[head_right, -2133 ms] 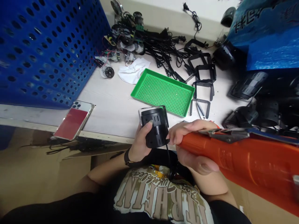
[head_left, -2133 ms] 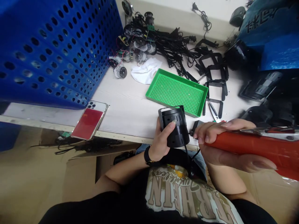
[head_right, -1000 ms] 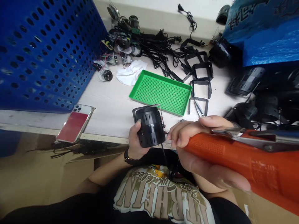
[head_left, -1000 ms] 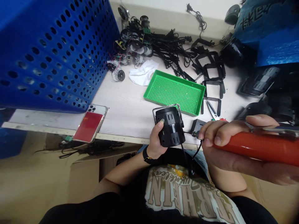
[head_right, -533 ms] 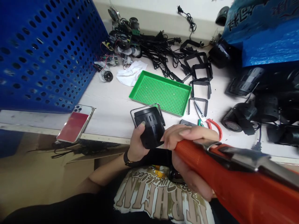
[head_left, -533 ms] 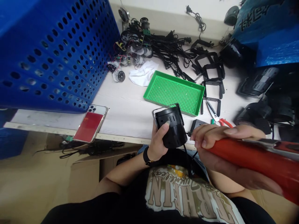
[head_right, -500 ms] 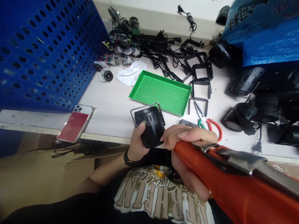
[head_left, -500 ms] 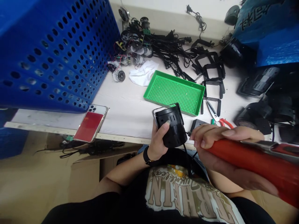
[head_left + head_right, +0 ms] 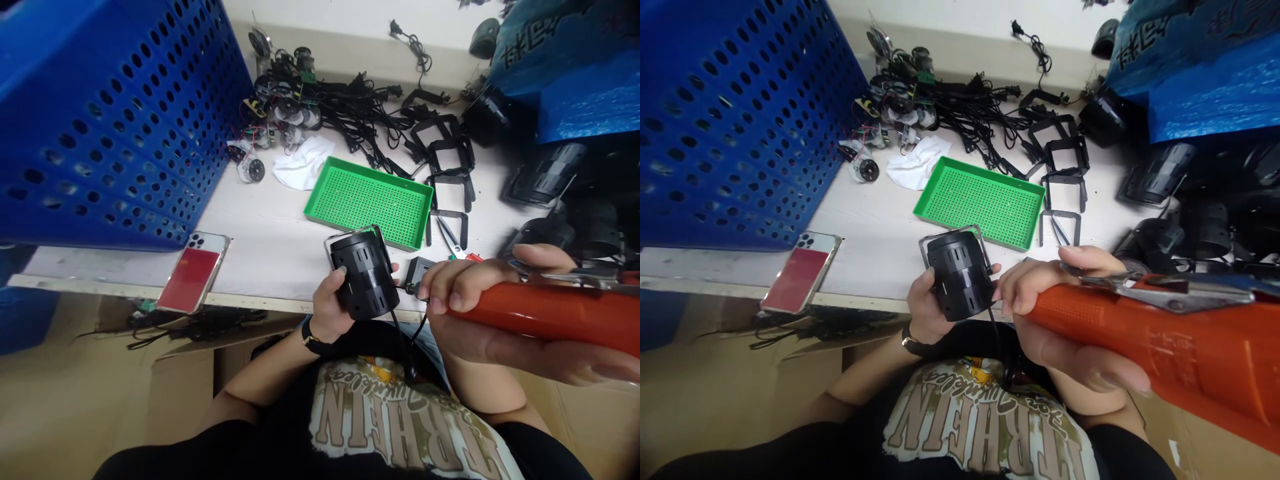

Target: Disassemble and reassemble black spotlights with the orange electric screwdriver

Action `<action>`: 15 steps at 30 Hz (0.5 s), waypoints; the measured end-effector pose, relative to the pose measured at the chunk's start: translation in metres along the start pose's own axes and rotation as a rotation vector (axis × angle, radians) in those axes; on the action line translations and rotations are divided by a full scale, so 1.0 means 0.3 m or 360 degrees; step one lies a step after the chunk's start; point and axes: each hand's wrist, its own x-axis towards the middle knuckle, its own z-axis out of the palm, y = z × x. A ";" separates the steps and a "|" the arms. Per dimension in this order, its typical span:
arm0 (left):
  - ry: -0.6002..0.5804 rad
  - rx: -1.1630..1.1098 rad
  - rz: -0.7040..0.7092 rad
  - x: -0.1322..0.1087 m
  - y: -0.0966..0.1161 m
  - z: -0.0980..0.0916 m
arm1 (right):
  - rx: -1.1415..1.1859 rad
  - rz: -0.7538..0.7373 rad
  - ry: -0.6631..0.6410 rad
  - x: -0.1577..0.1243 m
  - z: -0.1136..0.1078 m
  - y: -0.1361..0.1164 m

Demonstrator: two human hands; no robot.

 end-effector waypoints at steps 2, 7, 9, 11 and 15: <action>-0.0052 -0.0013 -0.0059 -0.005 0.003 -0.014 | 0.0038 -0.0105 0.0062 -0.006 -0.001 -0.007; -0.0025 -0.0018 -0.0061 -0.021 -0.001 -0.026 | -0.0043 -0.0098 0.0028 -0.024 -0.002 -0.028; -0.0024 -0.0030 -0.0027 -0.025 -0.004 -0.025 | -0.0056 -0.0131 0.0042 -0.028 0.000 -0.028; -0.0012 -0.0026 -0.0007 -0.026 -0.007 -0.026 | -0.0053 -0.0160 0.0056 -0.031 0.003 -0.025; -0.0008 0.0053 0.0019 -0.025 -0.015 -0.037 | -0.0007 -0.0067 -0.0051 -0.026 -0.001 -0.032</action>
